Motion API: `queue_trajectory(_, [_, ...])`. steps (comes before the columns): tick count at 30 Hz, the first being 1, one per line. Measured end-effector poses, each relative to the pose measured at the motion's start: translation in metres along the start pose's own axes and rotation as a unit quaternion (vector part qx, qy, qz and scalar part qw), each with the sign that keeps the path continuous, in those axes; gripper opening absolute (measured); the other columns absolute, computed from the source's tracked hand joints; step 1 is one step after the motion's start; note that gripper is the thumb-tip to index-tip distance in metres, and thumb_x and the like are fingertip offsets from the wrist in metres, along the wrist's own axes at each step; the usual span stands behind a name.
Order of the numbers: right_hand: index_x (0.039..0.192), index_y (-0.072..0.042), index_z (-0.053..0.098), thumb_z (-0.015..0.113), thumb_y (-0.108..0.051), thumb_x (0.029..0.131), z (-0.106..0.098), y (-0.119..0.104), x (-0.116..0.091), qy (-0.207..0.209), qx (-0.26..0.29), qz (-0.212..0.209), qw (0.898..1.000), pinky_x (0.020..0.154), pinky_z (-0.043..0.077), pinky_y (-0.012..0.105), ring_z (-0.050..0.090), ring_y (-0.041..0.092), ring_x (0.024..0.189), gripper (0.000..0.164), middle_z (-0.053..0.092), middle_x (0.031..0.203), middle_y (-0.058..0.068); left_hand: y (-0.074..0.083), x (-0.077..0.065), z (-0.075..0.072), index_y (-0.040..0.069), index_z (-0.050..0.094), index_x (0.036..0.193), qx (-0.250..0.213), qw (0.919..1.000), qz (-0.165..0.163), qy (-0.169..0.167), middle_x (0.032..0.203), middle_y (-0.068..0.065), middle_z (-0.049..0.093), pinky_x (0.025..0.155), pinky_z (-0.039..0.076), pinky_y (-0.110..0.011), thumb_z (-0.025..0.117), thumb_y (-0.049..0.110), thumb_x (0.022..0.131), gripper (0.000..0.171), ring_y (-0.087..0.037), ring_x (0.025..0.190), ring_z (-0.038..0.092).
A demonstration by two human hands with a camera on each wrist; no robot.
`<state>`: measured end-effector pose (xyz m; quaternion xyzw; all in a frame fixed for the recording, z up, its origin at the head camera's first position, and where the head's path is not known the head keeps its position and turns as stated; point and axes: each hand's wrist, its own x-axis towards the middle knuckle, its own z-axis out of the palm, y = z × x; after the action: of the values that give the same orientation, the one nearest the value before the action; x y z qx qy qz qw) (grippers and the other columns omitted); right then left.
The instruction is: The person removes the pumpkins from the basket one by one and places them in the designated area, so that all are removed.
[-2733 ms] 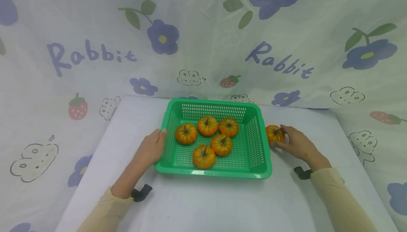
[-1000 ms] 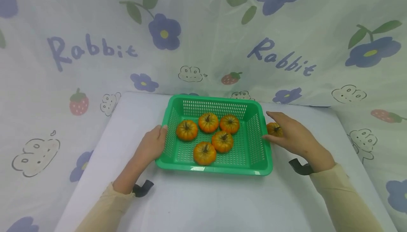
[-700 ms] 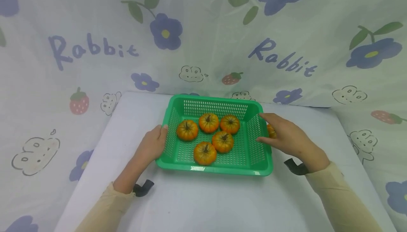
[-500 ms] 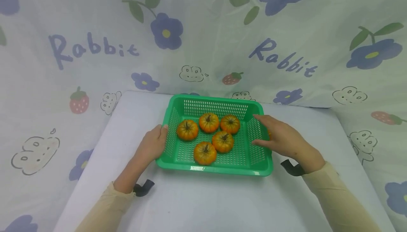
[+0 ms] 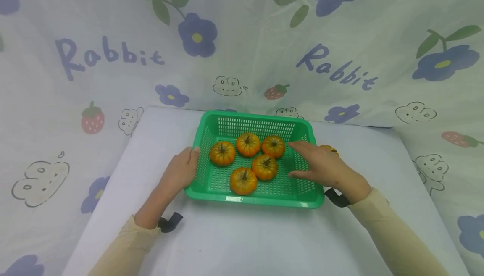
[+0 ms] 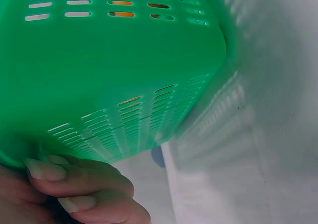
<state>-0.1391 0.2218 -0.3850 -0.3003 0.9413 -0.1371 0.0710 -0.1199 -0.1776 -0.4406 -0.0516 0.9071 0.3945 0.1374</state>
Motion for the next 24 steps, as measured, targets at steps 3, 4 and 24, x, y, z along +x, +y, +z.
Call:
queue_trajectory(3, [0.152, -0.002, 0.049, 0.089, -0.041, 0.085, -0.001, -0.003, 0.002, -0.007, -0.002, -0.001, 1.000, 0.104, 0.049, 0.057, 0.051, 0.043, 0.138, 0.087, 0.052, 0.152, 0.020, 0.000, 0.000, 0.000, 0.003, 0.053, 0.116, 0.002, 1.0000, 0.001, -0.001, 0.080, -0.012, 0.059, 0.056, 0.051, -0.035, 0.020, 0.053, 0.113, 0.059, -0.024, 0.064, 0.058])
queue_trajectory(4, [0.152, -0.002, 0.049, 0.089, -0.042, 0.085, -0.002, -0.004, 0.002, -0.009, -0.003, -0.003, 1.000, 0.104, 0.050, 0.057, 0.051, 0.042, 0.138, 0.087, 0.052, 0.152, 0.020, 0.000, 0.000, 0.000, 0.003, 0.053, 0.116, 0.002, 1.0000, 0.001, -0.001, 0.080, -0.013, 0.059, 0.056, 0.052, -0.035, 0.020, 0.052, 0.113, 0.059, -0.024, 0.064, 0.058])
queue_trajectory(24, [0.152, -0.005, 0.051, 0.086, -0.043, 0.088, 0.003, -0.021, 0.030, -0.061, -0.010, -0.023, 0.998, 0.107, 0.048, 0.054, 0.052, 0.036, 0.139, 0.082, 0.053, 0.153, 0.015, -0.003, 0.001, 0.002, 0.006, 0.053, 0.113, -0.007, 1.0000, 0.001, 0.004, 0.079, -0.012, 0.060, 0.056, 0.053, -0.035, 0.021, 0.052, 0.114, 0.055, -0.024, 0.063, 0.060])
